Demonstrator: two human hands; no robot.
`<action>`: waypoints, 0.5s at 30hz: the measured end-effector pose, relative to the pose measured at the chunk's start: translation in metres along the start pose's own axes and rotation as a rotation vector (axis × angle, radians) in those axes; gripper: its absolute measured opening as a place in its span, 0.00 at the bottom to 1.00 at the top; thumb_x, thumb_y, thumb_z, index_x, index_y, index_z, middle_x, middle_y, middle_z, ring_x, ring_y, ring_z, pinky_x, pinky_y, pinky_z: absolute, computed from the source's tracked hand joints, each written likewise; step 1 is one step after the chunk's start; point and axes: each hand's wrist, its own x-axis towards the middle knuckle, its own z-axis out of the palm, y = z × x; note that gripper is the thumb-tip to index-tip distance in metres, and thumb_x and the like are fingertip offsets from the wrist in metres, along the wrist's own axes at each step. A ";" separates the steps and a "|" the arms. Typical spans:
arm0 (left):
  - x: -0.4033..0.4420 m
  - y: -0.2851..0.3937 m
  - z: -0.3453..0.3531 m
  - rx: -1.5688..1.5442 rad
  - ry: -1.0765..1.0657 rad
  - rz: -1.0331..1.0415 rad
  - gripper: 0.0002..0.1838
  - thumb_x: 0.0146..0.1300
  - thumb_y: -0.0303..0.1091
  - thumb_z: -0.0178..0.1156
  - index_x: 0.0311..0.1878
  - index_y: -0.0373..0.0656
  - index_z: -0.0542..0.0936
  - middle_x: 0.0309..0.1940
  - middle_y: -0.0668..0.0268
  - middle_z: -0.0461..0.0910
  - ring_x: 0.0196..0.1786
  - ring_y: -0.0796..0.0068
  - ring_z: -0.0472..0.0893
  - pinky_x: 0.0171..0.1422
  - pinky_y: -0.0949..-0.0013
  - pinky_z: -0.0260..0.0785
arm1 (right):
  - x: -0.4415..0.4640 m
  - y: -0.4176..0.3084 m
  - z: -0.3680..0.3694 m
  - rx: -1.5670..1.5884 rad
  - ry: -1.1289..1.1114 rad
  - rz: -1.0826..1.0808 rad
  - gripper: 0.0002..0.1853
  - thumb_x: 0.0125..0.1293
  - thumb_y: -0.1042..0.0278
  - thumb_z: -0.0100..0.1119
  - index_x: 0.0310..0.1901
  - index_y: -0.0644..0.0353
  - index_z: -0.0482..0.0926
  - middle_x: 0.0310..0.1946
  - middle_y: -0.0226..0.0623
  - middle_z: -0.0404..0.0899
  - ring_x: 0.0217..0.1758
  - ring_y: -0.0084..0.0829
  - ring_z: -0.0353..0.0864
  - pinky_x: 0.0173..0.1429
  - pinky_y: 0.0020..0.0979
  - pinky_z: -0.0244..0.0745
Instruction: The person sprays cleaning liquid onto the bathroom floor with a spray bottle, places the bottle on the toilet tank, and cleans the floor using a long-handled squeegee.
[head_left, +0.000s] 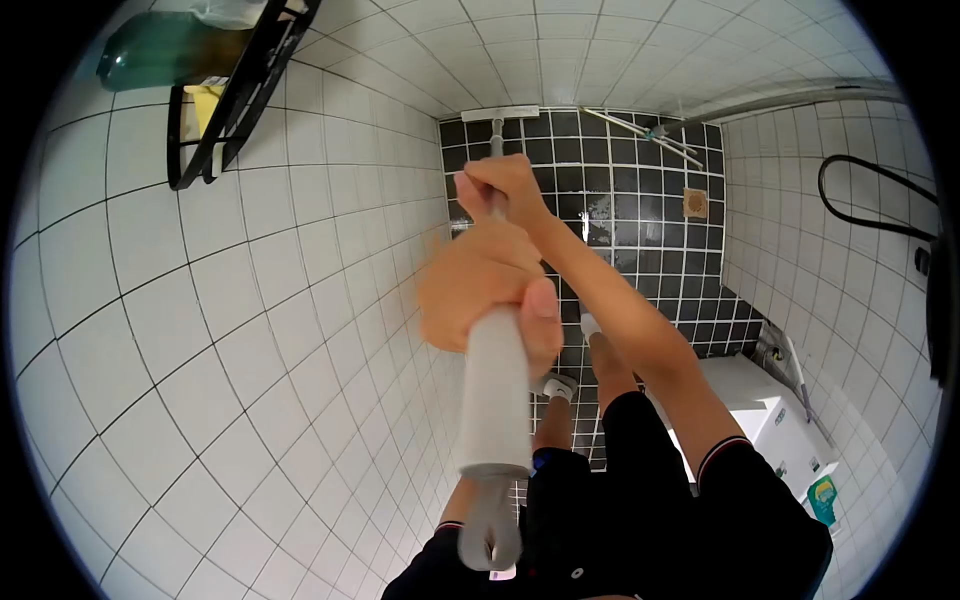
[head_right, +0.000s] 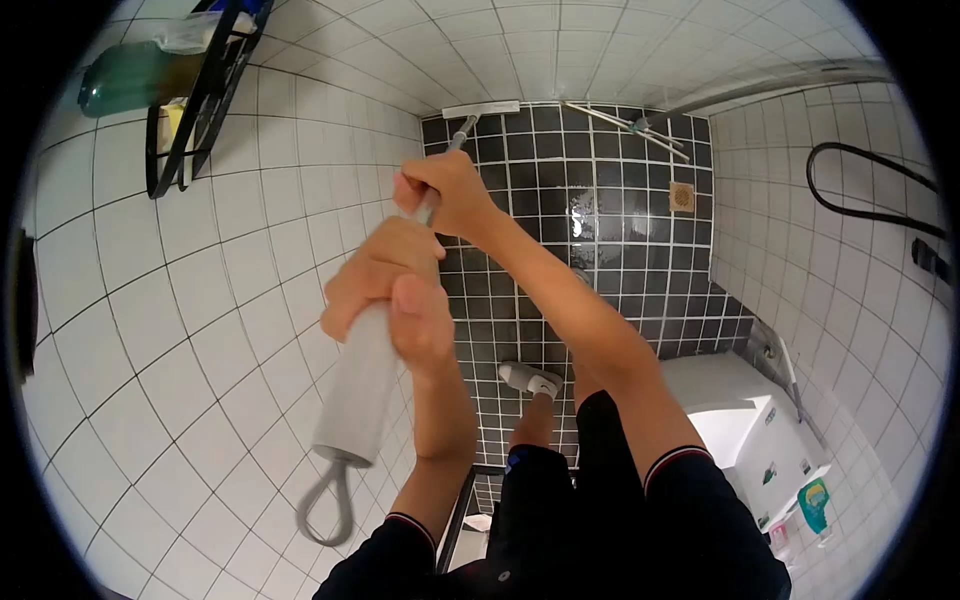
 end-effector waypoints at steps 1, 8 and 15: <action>0.003 -0.002 -0.014 0.016 -0.008 -0.004 0.19 0.62 0.35 0.55 0.19 0.40 0.61 0.12 0.65 0.62 0.17 0.73 0.58 0.24 0.67 0.55 | 0.000 -0.003 0.002 0.031 -0.019 -0.003 0.14 0.45 0.76 0.63 0.15 0.58 0.64 0.09 0.31 0.63 0.12 0.32 0.62 0.19 0.27 0.57; 0.005 0.000 -0.069 0.058 -0.062 -0.052 0.18 0.62 0.35 0.54 0.20 0.40 0.61 0.12 0.65 0.62 0.17 0.73 0.57 0.24 0.68 0.53 | 0.011 0.017 0.084 0.138 -0.131 -0.154 0.10 0.50 0.77 0.60 0.20 0.60 0.68 0.12 0.34 0.65 0.12 0.36 0.64 0.19 0.32 0.59; -0.017 0.016 -0.041 0.033 -0.106 -0.079 0.22 0.61 0.40 0.57 0.15 0.40 0.63 0.08 0.68 0.60 0.12 0.73 0.59 0.20 0.70 0.51 | -0.042 -0.005 0.052 -0.133 -0.064 0.204 0.12 0.44 0.77 0.66 0.31 0.56 0.74 0.28 0.35 0.76 0.34 0.39 0.77 0.38 0.37 0.71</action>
